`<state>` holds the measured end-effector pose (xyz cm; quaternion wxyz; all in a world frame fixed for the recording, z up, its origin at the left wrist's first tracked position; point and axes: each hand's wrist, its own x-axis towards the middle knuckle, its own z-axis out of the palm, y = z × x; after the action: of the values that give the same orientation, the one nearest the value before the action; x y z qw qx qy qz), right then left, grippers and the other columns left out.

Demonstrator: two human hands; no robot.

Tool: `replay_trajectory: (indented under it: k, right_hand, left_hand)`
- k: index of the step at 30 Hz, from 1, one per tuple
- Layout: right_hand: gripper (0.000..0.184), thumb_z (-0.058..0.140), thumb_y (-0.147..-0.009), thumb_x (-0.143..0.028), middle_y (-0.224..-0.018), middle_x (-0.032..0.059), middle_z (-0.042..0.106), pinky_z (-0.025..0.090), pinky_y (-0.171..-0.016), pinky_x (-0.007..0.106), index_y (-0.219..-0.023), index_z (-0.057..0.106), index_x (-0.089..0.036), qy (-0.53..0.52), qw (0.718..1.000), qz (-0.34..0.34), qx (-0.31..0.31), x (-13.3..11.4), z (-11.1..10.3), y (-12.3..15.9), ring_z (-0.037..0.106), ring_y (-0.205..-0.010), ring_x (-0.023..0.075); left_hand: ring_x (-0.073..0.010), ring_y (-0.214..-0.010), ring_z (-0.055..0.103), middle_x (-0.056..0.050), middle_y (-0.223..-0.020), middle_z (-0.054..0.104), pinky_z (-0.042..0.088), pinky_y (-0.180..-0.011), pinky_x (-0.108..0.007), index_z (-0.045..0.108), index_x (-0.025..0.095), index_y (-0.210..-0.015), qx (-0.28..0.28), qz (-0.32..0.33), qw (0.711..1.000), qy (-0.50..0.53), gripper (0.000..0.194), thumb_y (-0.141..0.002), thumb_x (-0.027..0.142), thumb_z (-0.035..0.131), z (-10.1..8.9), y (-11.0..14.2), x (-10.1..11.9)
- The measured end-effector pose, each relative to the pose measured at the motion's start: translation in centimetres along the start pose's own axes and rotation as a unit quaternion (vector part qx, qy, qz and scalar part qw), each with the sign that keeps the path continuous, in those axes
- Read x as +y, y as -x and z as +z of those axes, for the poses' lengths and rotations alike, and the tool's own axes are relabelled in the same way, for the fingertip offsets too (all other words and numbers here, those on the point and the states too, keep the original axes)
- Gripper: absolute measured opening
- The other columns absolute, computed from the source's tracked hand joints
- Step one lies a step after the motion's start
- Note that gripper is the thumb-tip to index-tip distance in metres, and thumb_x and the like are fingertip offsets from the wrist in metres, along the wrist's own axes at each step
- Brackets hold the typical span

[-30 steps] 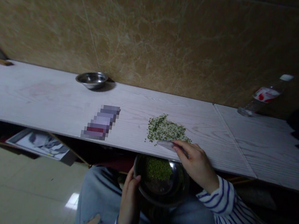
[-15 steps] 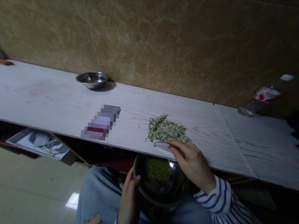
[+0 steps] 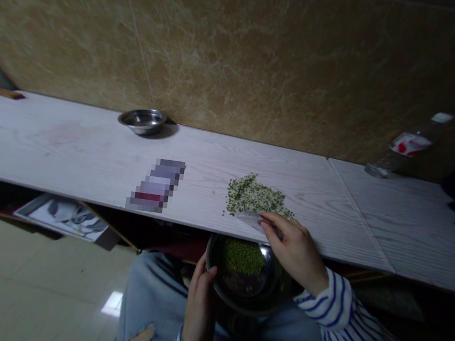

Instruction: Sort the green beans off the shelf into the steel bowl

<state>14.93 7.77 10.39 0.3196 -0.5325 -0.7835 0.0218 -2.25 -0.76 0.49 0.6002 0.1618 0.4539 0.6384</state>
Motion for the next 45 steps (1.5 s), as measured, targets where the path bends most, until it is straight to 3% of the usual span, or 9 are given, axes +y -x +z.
replay_trajectory:
  k: [4,10,18,23,29,39,45]
  right_hand:
    - [0.024,0.057,-0.094,-0.023,-0.096,0.0053,0.082,0.062,-0.077,0.034,-0.109,0.076,-0.023,0.009,1.000,0.019,0.007,0.4,-0.2,-0.3,0.077,-0.082,0.0223]
    - [0.024,0.057,-0.095,-0.020,-0.101,0.0052,0.082,0.061,-0.081,0.036,-0.108,0.076,-0.022,-0.010,1.000,-0.008,-0.003,-0.2,0.3,-1.0,0.077,-0.086,0.0225]
    - [0.023,0.056,-0.095,-0.021,-0.099,0.0044,0.082,0.062,-0.081,0.035,-0.108,0.076,-0.024,-0.021,1.000,-0.016,-0.005,-0.3,0.6,-1.0,0.077,-0.085,0.0209]
    - [0.024,0.055,-0.096,-0.021,-0.100,0.0057,0.082,0.063,-0.080,0.038,-0.108,0.076,-0.023,-0.020,0.999,-0.025,-0.003,-0.3,0.8,-1.1,0.077,-0.085,0.0218]
    - [0.023,0.057,-0.095,-0.021,-0.101,0.0052,0.082,0.063,-0.082,0.037,-0.108,0.076,-0.024,-0.020,1.000,-0.022,-0.009,-0.6,1.1,-1.4,0.077,-0.087,0.0215]
    - [0.023,0.060,-0.093,-0.023,-0.102,0.0054,0.082,0.063,-0.078,0.037,-0.109,0.077,-0.024,-0.024,1.000,0.017,-0.009,-0.7,1.3,-1.5,0.078,-0.087,0.0238]
    - [0.023,0.059,-0.093,-0.021,-0.101,0.0055,0.082,0.063,-0.079,0.037,-0.109,0.077,-0.024,-0.027,1.000,0.010,-0.003,-0.9,1.6,-1.8,0.078,-0.087,0.0233]
  left_hand:
    - [-0.0319,-0.139,0.050,-0.008,-0.145,0.063,0.035,-0.117,-0.045,0.067,0.024,-0.133,0.006,0.003,1.000,0.007,0.050,-0.086,0.038,0.066,0.1,-0.1,0.2]
    - [-0.0337,-0.138,0.051,-0.010,-0.145,0.063,0.036,-0.116,-0.047,0.063,0.022,-0.138,0.008,-0.015,1.000,0.016,0.055,-0.085,0.039,0.066,0.1,0.0,0.1]
    - [-0.0307,-0.142,0.047,-0.007,-0.146,0.062,0.033,-0.119,-0.044,0.066,0.024,-0.134,0.011,0.006,1.000,0.011,0.048,-0.087,0.038,0.065,-0.4,-0.1,0.2]
    - [-0.0333,-0.138,0.051,-0.009,-0.146,0.062,0.040,-0.114,-0.046,0.065,0.023,-0.135,0.026,-0.006,0.999,0.019,0.053,-0.085,0.039,0.066,-0.3,-0.1,0.5]
    - [-0.0323,-0.140,0.050,-0.009,-0.144,0.064,0.038,-0.116,-0.045,0.065,0.024,-0.136,0.008,0.005,1.000,0.015,0.051,-0.086,0.038,0.064,-0.2,-0.1,0.7]
    - [-0.0347,-0.143,0.044,-0.010,-0.143,0.064,0.032,-0.120,-0.049,0.066,0.022,-0.134,0.029,0.003,1.000,0.010,0.052,-0.084,0.039,0.066,-0.6,-0.3,0.6]
    - [-0.0343,-0.137,0.051,-0.010,-0.137,0.067,0.036,-0.117,-0.048,0.069,0.021,-0.126,0.028,0.009,1.000,0.011,0.046,-0.083,0.038,0.065,-0.5,-0.4,0.8]
